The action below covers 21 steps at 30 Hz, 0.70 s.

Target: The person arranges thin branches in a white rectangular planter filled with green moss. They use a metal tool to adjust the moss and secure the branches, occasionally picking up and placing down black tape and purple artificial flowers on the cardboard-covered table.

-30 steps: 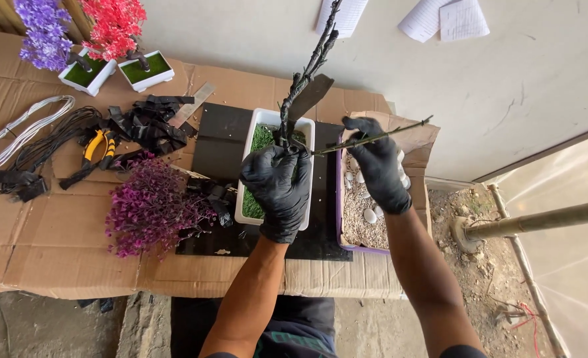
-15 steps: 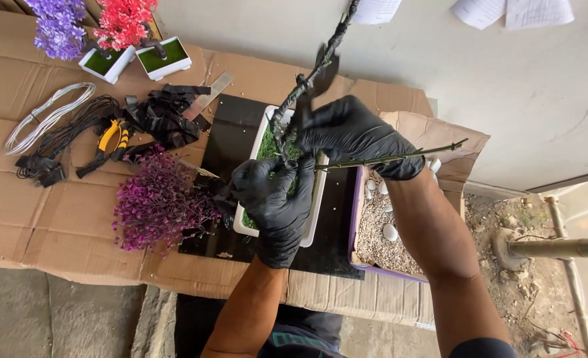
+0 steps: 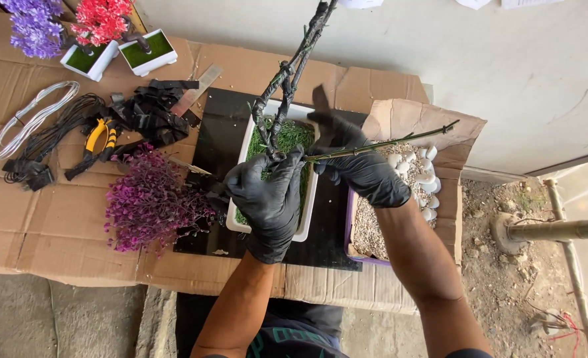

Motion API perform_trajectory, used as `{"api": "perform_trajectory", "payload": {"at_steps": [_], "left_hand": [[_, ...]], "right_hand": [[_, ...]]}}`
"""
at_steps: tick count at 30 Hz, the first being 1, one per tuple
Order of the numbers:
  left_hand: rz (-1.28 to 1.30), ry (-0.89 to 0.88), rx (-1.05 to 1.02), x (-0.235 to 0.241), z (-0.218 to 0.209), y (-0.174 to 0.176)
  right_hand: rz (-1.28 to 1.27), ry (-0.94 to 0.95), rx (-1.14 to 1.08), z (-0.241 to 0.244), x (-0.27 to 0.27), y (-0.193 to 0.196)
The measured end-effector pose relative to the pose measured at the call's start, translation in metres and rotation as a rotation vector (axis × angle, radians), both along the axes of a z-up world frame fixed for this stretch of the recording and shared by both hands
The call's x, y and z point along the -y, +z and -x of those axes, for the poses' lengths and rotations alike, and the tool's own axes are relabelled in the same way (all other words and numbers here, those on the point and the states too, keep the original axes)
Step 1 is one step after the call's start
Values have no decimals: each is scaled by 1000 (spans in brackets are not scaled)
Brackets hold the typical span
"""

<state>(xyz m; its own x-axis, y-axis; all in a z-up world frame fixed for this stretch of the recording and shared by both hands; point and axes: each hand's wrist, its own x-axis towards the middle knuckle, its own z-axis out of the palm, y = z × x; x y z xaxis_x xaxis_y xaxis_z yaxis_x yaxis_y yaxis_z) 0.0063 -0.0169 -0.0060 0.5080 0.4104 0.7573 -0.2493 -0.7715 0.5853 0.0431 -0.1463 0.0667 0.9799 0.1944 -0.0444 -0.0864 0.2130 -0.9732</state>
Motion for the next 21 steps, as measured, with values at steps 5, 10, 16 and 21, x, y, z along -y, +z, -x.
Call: {"api": "perform_trajectory", "payload": {"at_steps": [5,10,16,21], "left_hand": [[351,-43,-62,11,2,19],[371,24,-20,9,-7,1],[327,-46,-38,9,-6,13],[212,-102,-85,9,-7,7]], "right_hand": [[-138,-28,-211,14,1,-52],[706,-549,-72,18,28,-74],[882,-865,445,77,26,-11],[542,-509,496,57,-25,-32]]}}
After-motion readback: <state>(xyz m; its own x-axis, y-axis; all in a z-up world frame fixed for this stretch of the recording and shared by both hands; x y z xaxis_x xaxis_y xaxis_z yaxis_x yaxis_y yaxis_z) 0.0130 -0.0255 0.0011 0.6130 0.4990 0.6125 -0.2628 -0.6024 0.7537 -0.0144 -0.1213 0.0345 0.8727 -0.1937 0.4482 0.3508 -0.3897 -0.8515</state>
